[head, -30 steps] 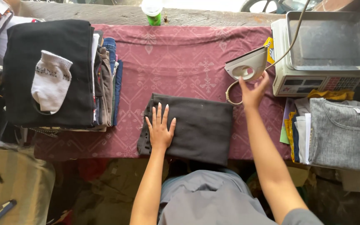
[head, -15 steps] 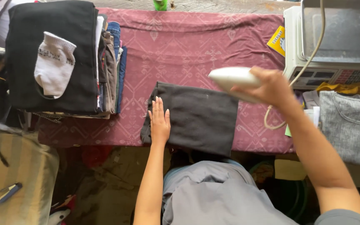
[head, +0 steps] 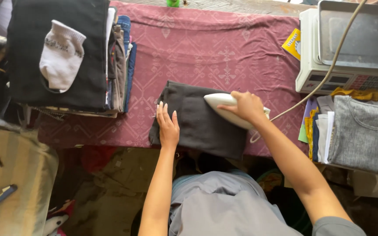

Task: The person irons and folds several garments on a table. They handle a dark t-shirt, a green striped skirt, and a white t-shirt, using an iron to smooth each item before folding and stacking them.

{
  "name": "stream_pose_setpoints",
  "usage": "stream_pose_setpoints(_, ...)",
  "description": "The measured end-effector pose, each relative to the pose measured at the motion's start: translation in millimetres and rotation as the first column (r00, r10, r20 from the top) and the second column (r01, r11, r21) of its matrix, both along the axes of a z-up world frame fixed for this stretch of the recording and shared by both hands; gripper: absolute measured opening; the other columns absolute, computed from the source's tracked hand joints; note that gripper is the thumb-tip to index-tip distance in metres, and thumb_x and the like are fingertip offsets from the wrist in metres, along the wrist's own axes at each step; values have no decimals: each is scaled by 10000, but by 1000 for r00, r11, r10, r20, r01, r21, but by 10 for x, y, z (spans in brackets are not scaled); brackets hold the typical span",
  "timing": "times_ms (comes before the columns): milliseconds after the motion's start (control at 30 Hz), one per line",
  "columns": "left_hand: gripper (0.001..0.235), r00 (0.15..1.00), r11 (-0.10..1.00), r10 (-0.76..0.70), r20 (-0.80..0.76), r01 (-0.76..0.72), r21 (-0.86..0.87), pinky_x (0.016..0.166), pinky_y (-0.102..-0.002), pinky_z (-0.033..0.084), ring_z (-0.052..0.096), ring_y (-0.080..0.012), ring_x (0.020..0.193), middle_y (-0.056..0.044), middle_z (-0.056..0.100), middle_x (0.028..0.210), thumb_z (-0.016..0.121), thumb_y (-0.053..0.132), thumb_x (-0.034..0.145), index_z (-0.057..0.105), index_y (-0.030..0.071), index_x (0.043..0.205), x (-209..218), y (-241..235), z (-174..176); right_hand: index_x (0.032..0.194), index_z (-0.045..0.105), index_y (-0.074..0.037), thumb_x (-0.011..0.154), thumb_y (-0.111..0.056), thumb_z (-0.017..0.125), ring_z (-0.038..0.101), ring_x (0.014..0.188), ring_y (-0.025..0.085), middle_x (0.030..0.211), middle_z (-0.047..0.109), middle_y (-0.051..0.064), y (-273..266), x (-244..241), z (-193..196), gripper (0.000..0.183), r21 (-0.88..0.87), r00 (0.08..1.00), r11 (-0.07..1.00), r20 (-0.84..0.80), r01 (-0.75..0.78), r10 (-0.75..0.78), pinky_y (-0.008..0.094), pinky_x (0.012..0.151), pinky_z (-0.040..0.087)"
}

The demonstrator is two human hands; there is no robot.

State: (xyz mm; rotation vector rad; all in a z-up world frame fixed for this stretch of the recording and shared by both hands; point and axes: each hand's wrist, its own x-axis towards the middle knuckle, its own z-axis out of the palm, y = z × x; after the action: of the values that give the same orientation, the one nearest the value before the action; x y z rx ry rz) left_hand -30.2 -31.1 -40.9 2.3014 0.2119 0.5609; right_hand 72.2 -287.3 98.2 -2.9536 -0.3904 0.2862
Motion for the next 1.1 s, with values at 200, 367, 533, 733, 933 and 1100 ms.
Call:
stream_pose_setpoints(200, 315, 973, 970, 225, -51, -219, 103, 967, -483, 440, 519, -339, 1183, -129, 553, 1202, 714, 342, 965, 600, 49, 970, -218, 135, 116, 923, 721, -82, 739, -787, 712, 733, 853, 380, 875, 752, 172, 415, 204, 116, 728, 76, 997, 997, -72, 27, -21, 496, 779, 564)
stream_pose_setpoints(367, 252, 972, 976, 218, -84, -215, 36, 995, -458, 420, 524, -306, 1164, -75, 569, 1181, 721, 291, 985, 625, 72, 904, -263, 287, -1, 971, 722, -60, 775, -757, 725, 733, 878, 371, 907, 752, 185, 1040, 407, -308, 724, 86, 985, 983, 80, -159, 152, 480, 772, 570)
stream_pose_setpoints(533, 232, 963, 969, 244, -113, -247, -13, 1008, -459, 395, 513, -298, 1172, -68, 578, 1182, 710, 276, 960, 674, 57, 894, -372, 339, 77, 1020, 748, -69, 764, -734, 741, 736, 910, 358, 952, 751, 184, 1328, 536, -396, 713, -26, 997, 996, 11, -82, 82, 468, 795, 576)
stream_pose_setpoints(733, 224, 970, 966, 229, -79, -237, -103, 1064, -451, 396, 488, -324, 1254, -95, 575, 1348, 622, 235, 1030, 729, 42, 1067, -508, 514, 289, 992, 765, -89, 736, -713, 766, 728, 915, 354, 944, 757, 162, 1083, 421, -2, 675, 20, 995, 995, -30, -96, 96, 490, 794, 562)
stream_pose_setpoints(933, 253, 975, 945, 189, -121, -214, -246, 1084, -424, 408, 468, -303, 1271, -96, 571, 1357, 548, 201, 1066, 726, 53, 1168, -513, 669, 592, 954, 717, -66, 819, -697, 720, 733, 846, 375, 875, 749, 191, 1065, -491, 56, 645, 2, 989, 995, -105, -104, 103, 481, 766, 574)
stream_pose_setpoints(1100, 266, 981, 949, 161, -109, -184, -256, 1092, -427, 411, 467, -303, 1294, -86, 587, 1369, 527, 197, 1075, 709, 62, 1213, -485, 731, 793, 923, 701, -63, 787, -664, 736, 721, 782, 393, 818, 734, 205, 955, -661, -46, 617, 62, 985, 988, -90, -141, 146, 496, 709, 561)
